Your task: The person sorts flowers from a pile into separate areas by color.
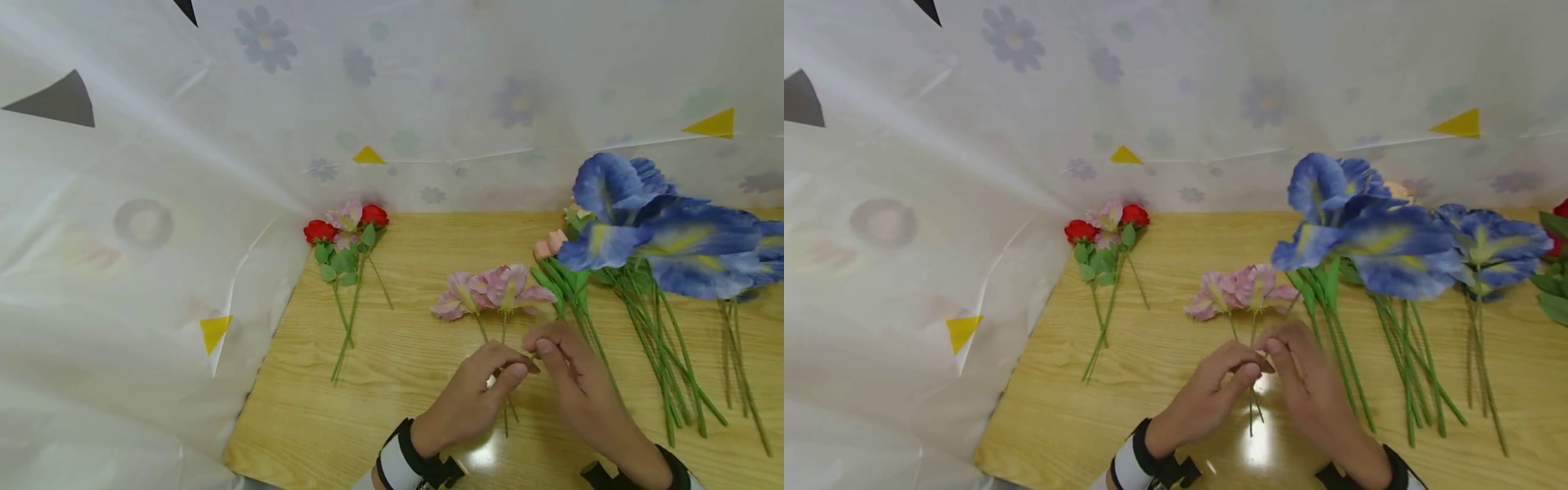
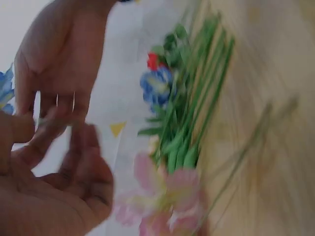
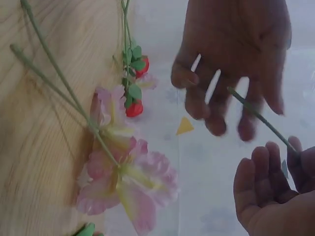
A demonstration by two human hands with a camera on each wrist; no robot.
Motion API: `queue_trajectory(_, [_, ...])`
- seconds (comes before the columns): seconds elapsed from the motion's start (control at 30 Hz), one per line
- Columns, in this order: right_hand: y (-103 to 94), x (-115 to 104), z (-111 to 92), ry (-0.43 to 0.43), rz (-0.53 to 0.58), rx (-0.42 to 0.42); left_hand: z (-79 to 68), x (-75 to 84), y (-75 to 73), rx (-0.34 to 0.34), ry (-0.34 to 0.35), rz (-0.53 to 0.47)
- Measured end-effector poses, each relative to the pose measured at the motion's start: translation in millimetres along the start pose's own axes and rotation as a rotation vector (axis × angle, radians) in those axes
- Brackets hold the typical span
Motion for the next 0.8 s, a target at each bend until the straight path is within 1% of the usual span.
queue_trajectory(0.07, [-8.2, 3.7, 0.6, 0.031, -0.007, 0.037, -3.6, -5.4, -11.8, -0.008, -0.029, 0.169])
queue_trajectory(0.1, [-11.9, 6.4, 0.6, 0.058, -0.002, 0.043, -7.1, -9.9, -20.0, -0.004, -0.064, 0.212])
queue_trajectory(0.13, [-15.3, 9.3, -0.2, 0.083, 0.008, 0.046, -11.3, -15.4, -29.6, 0.008, -0.102, 0.233])
queue_trajectory(0.17, [-18.8, 11.2, -0.8, 0.074, 0.061, 0.056, -16.3, -21.9, -40.4, 0.028, -0.148, 0.235])
queue_trajectory(0.2, [-22.0, 14.3, -2.0, 0.089, 0.102, 0.059, -21.8, -28.8, -52.0, 0.054, -0.197, 0.245])
queue_trajectory(0.27, [-30.1, 18.2, -4.1, 0.066, 0.161, 0.084, -33.4, -42.6, -75.9, 0.119, -0.290, 0.269])
queue_trajectory(0.3, [-35.1, 20.4, -5.7, 0.065, 0.155, 0.103, -39.0, -49.9, -87.7, 0.153, -0.327, 0.289])
queue_trajectory(0.33, [-40.9, 21.9, -7.0, 0.045, 0.148, 0.127, -44.5, -56.3, -98.8, 0.185, -0.367, 0.309])
queue_trajectory(0.37, [-47.3, 23.7, -8.3, 0.030, 0.126, 0.158, -50.0, -61.9, -109.3, 0.216, -0.404, 0.330])
queue_trajectory(0.4, [-53.7, 26.0, -9.7, 0.055, 0.059, 0.187, -55.6, -67.0, -119.0, 0.244, -0.444, 0.359])
queue_trajectory(0.43, [-60.2, 27.3, -10.7, 0.050, 0.010, 0.219, -60.7, -72.0, -127.7, 0.266, -0.478, 0.382])
queue_trajectory(0.5, [-72.9, 31.6, -13.2, 0.102, -0.074, 0.260, -70.2, -81.1, -141.6, 0.296, -0.544, 0.426])
queue_trajectory(0.53, [-79.0, 34.0, -14.2, 0.122, -0.085, 0.276, -74.2, -85.3, -147.1, 0.310, -0.573, 0.455])
queue_trajectory(0.6, [-91.1, 40.0, -18.0, 0.218, -0.140, 0.310, -82.1, -95.2, -155.7, 0.339, -0.630, 0.517])
queue_trajectory(0.67, [-103.4, 45.8, -21.7, 0.299, -0.192, 0.355, -88.7, -103.9, -162.3, 0.378, -0.665, 0.597])
queue_trajectory(0.73, [-115.2, 52.3, -27.0, 0.382, -0.256, 0.397, -94.8, -109.9, -167.5, 0.422, -0.688, 0.691])
queue_trajectory(0.8, [-126.8, 58.5, -32.1, 0.440, -0.291, 0.437, -100.4, -112.4, -171.9, 0.467, -0.699, 0.768])
Point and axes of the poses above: each hand's wrist, its own z-axis towards the middle knuckle, its own y-axis out of the palm, x = y × z, the point moved 7 cm from there along z, towards the middle knuckle, and after that the axes turned 5 degrees about y, right-handed, at the moved point
